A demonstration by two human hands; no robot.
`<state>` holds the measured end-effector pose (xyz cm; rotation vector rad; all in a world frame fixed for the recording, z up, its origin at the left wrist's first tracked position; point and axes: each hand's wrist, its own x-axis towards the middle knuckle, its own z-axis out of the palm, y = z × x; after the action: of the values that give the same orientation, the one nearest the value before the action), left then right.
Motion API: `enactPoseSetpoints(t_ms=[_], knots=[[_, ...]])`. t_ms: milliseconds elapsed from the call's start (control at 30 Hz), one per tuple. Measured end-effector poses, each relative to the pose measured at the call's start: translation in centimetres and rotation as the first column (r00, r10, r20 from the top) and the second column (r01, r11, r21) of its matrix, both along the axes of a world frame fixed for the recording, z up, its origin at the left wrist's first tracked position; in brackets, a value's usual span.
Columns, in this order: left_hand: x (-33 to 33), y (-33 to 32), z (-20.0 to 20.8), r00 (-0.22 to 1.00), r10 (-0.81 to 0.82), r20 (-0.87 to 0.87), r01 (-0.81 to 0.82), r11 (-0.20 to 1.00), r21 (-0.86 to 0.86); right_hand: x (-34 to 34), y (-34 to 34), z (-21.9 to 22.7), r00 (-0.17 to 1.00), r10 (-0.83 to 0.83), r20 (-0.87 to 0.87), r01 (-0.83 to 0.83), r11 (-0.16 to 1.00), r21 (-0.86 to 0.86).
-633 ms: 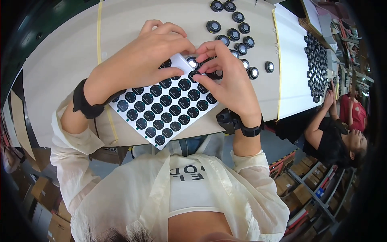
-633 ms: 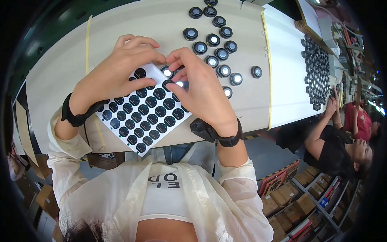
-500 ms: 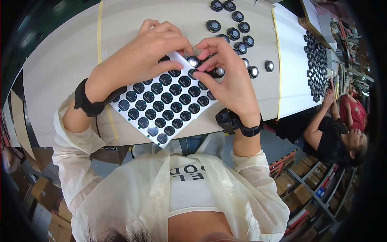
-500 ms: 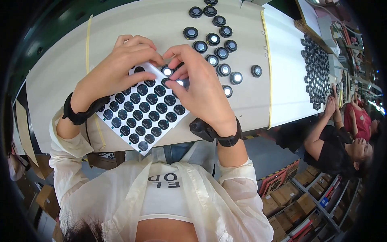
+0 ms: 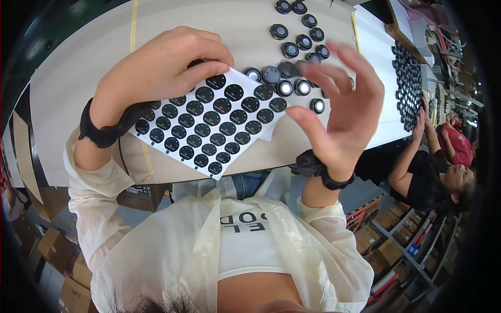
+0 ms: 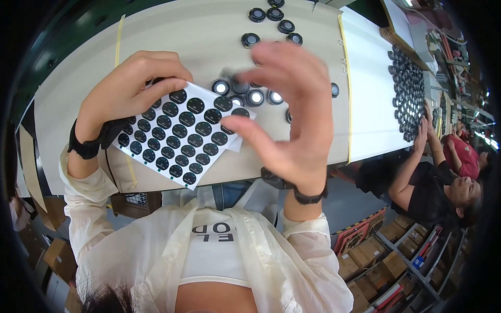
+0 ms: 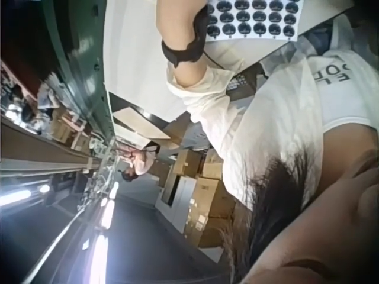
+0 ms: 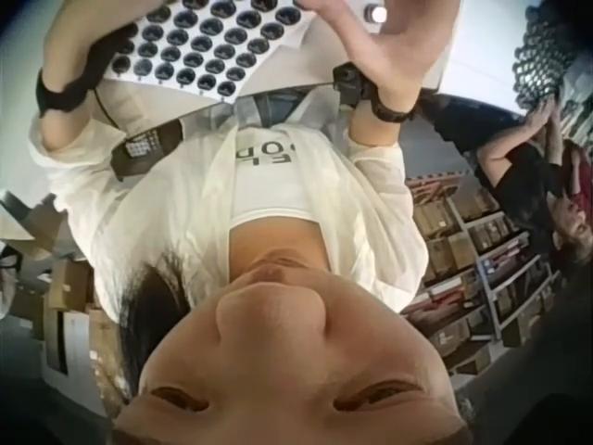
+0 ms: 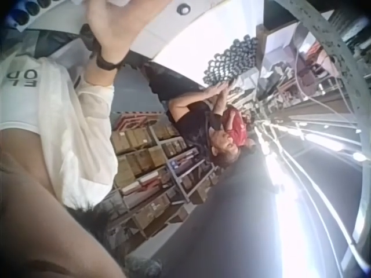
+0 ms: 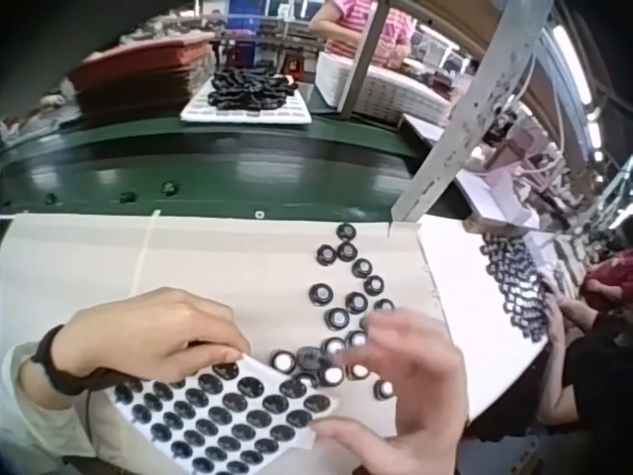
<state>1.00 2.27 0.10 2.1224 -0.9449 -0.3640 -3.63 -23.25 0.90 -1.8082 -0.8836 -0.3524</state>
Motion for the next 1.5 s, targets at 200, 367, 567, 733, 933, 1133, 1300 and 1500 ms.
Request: enactPoseSetpoints(t_ms=[200, 367, 567, 733, 933, 1133, 1300, 1500], knots=[[-0.6, -0.3, 0.1, 0.986, 0.017, 0.165, -0.008, 0.998, -0.057, 0.6, 1.0, -1.0, 0.973, -0.079, -0.216, 0.053, 0.991, -0.122], [0.0, -0.4, 0.0, 0.992, 0.021, 0.126, -0.017, 0.999, -0.031, -0.1, 1.4, -0.6, 0.994, -0.034, -0.104, 0.027, 0.998, -0.064], [0.4, 0.2, -0.5, 0.981, 0.041, 0.191, -0.051, 0.998, 0.045, -1.1, 1.2, 1.6, 0.99, -0.052, -0.132, 0.062, 0.995, 0.078], [0.1, 0.1, 0.7, 0.991, 0.051, 0.121, -0.051, 0.999, 0.003, 0.1, -1.6, 0.9, 0.993, -0.114, -0.007, 0.101, 0.902, -0.42], [-0.1, 0.2, 0.9, 0.981, 0.032, 0.192, -0.029, 0.999, -0.016, -0.5, -0.8, -1.2, 0.928, -0.166, -0.332, 0.088, 0.967, -0.238], [-0.8, 0.1, 1.2, 0.965, 0.044, 0.26, -0.047, 0.999, 0.006, -0.2, -0.8, -0.9, 0.957, -0.18, -0.227, 0.071, 0.906, -0.418], [-0.9, 0.3, 0.5, 0.966, 0.035, 0.256, -0.064, 0.992, 0.108, -1.0, -1.5, -0.3, 0.928, -0.137, -0.346, 0.004, 0.933, -0.359], [0.8, -0.1, -1.6, 0.973, -0.002, 0.23, -0.033, 0.989, 0.146, -1.3, -4.0, 0.2, 0.898, -0.236, -0.371, 0.238, 0.97, -0.042]])
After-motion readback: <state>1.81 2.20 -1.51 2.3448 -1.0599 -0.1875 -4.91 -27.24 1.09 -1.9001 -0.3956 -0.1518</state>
